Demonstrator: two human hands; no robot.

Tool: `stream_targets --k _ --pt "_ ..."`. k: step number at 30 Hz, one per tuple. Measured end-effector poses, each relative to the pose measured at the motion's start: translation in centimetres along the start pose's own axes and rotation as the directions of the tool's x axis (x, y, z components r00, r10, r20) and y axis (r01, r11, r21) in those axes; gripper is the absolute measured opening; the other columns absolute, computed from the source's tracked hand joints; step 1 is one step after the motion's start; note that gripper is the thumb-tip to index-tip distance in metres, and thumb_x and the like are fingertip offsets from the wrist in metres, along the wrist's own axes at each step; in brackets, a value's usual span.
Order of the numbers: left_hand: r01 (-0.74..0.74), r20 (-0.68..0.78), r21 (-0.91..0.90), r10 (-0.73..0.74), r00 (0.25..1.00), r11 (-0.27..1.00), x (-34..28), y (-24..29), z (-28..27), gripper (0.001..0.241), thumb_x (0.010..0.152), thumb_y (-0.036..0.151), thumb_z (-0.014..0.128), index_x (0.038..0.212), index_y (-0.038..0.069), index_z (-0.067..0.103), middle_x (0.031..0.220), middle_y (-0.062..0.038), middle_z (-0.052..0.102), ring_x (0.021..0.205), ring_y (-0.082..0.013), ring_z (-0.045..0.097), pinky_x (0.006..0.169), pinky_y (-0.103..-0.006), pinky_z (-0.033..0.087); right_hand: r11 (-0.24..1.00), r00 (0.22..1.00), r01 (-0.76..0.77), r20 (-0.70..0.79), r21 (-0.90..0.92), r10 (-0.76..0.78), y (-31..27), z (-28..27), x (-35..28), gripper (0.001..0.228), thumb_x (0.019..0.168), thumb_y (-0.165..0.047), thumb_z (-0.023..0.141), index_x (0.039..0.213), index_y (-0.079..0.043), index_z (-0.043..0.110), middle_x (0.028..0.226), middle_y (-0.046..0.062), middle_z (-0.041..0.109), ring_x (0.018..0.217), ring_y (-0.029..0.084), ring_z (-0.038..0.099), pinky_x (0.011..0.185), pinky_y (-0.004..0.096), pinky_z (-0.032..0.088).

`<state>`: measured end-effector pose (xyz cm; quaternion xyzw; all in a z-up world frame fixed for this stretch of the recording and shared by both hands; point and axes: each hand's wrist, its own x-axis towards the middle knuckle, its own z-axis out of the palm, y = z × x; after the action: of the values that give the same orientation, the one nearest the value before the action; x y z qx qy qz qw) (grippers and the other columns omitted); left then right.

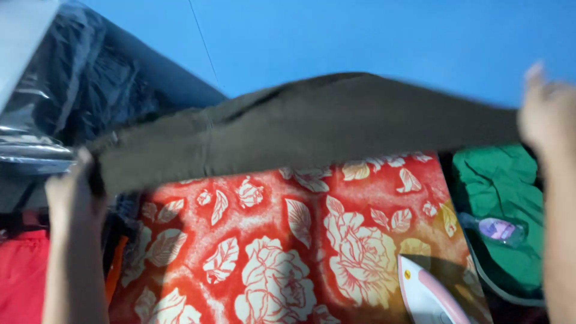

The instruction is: The person lays a dark skirt on a bed, sprays it with water from a spray bottle, and irons it section by section with a small electric iron, repositioning and smoothing the fabric between passes. They spray the garment again partway through and continue ironing the pleats and body of the skirt.

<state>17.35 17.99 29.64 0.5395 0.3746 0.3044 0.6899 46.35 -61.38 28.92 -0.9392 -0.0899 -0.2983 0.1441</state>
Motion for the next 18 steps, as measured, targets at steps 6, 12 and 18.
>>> stream_targets --k 6,12,18 --pt "0.160 -0.080 0.676 -0.144 0.986 0.719 -0.6 -25.5 -14.3 0.040 0.091 0.054 0.073 0.096 0.017 0.061 0.085 -0.007 0.059 0.081 -0.0220 0.051 0.069 -0.0390 0.040 0.880 0.841 -0.229 0.371 -0.415 0.394 -7.3 10.3 -20.2 0.074 0.118 -0.061 0.032 0.097 -0.002 0.071 0.086 0.031 0.073 0.082 0.054 0.071 0.074 0.059 0.054" --pt "0.102 -0.078 0.962 -0.104 0.991 0.253 -5.1 -28.8 -17.6 0.064 0.091 0.067 0.060 0.095 0.006 0.079 0.093 -0.025 0.079 0.099 -0.0466 0.072 0.087 -0.0470 0.053 0.821 0.669 -0.212 0.534 -0.530 0.517 -5.8 13.3 -27.8 0.079 0.109 -0.068 0.029 0.105 -0.005 0.077 0.103 0.026 0.076 0.095 0.047 0.075 0.081 0.054 0.058" --pt "0.176 -0.152 0.982 -0.256 0.954 0.073 -6.8 -22.2 -13.3 0.076 0.091 0.070 0.053 0.122 0.005 0.075 0.117 -0.034 0.074 0.114 -0.0527 0.068 0.093 -0.0555 0.053 0.904 0.730 -0.115 0.582 -0.411 0.357 -4.3 14.2 -26.7 0.062 0.105 -0.064 0.041 0.100 -0.010 0.071 0.094 0.024 0.075 0.089 0.046 0.074 0.075 0.056 0.057"
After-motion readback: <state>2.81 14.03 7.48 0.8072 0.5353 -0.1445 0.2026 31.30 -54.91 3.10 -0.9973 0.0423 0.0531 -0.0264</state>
